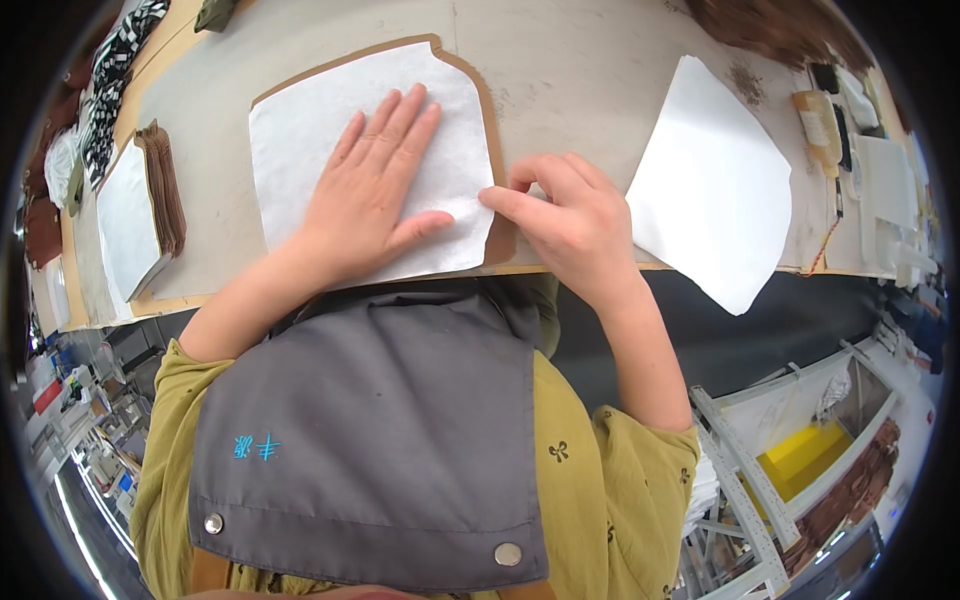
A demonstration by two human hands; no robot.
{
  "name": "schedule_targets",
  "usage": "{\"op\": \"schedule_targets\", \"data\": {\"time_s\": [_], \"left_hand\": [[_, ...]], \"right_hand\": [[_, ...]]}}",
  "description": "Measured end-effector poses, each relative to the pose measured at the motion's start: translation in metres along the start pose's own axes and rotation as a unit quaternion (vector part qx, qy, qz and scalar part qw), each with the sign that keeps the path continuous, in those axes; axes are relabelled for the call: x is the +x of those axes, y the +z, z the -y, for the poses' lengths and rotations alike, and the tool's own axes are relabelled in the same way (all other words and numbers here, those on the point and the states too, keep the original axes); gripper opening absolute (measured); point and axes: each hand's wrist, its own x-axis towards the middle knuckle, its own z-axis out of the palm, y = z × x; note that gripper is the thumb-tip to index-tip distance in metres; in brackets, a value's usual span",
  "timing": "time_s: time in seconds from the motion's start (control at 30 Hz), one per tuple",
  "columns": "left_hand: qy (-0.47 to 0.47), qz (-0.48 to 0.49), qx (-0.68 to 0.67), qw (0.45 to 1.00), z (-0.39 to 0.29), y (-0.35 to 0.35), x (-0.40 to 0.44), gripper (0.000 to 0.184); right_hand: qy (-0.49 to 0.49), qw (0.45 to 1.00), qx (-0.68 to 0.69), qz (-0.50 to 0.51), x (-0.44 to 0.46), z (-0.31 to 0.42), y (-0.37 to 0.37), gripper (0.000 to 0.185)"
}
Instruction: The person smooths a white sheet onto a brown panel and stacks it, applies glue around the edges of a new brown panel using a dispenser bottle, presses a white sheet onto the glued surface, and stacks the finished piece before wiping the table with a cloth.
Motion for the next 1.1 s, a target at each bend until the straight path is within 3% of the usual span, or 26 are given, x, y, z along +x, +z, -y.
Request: {"op": "schedule_targets", "data": {"time_s": [0.23, 0.4, 0.53, 0.6, 0.73, 0.8, 0.87, 0.9, 0.93, 0.97, 1.03, 1.1], "left_hand": [[0.017, 0.021, -0.015, 1.0, -0.034, 0.007, -0.005, 0.112], [0.016, 0.011, -0.032, 0.999, -0.052, 0.011, -0.008, 0.113], [0.018, 0.037, -0.046, 0.998, -0.071, 0.014, -0.004, 0.115], [0.088, 0.035, -0.198, 0.976, -0.076, 0.014, -0.002, 0.108], [0.063, -0.014, -0.234, 0.97, -0.038, -0.022, -0.016, 0.088], [0.014, -0.071, -0.16, 0.984, -0.003, -0.033, -0.035, 0.079], [-0.073, -0.087, -0.089, 0.99, 0.025, -0.035, -0.058, 0.076], [-0.064, -0.09, -0.087, 0.99, 0.033, -0.035, -0.069, 0.076], [-0.102, -0.073, -0.06, 0.99, 0.038, -0.035, -0.083, 0.075], [-0.142, -0.057, -0.033, 0.988, 0.04, -0.032, -0.094, 0.074], [-0.15, -0.03, 0.005, 0.988, 0.038, -0.022, -0.11, 0.075], [-0.166, -0.002, 0.041, 0.985, 0.039, -0.021, -0.116, 0.076]], "right_hand": [[0.012, 0.999, -0.011, 0.029, -0.004, 0.0, -0.005, 0.024], [0.108, 0.989, 0.074, -0.066, -0.011, -0.003, -0.008, 0.025], [0.11, 0.986, 0.067, -0.103, -0.016, -0.005, -0.008, 0.023], [0.117, 0.982, 0.059, -0.136, -0.017, -0.006, -0.007, 0.023], [0.186, 0.966, 0.035, -0.175, -0.015, 0.016, -0.009, 0.025], [0.125, 0.979, -0.034, -0.16, -0.009, 0.033, 0.001, 0.028], [0.047, 0.994, -0.013, -0.099, 0.011, 0.059, 0.022, 0.036], [0.045, 0.998, 0.026, -0.044, 0.023, 0.075, 0.034, 0.046], [0.024, 0.999, 0.023, -0.008, 0.025, 0.087, 0.055, 0.06], [0.024, 0.999, 0.018, -0.013, 0.027, 0.099, 0.07, 0.06], [-0.006, 0.993, 0.051, 0.103, 0.029, 0.116, 0.092, 0.077], [0.026, 0.989, 0.036, 0.141, 0.022, 0.117, 0.097, 0.083]]}}
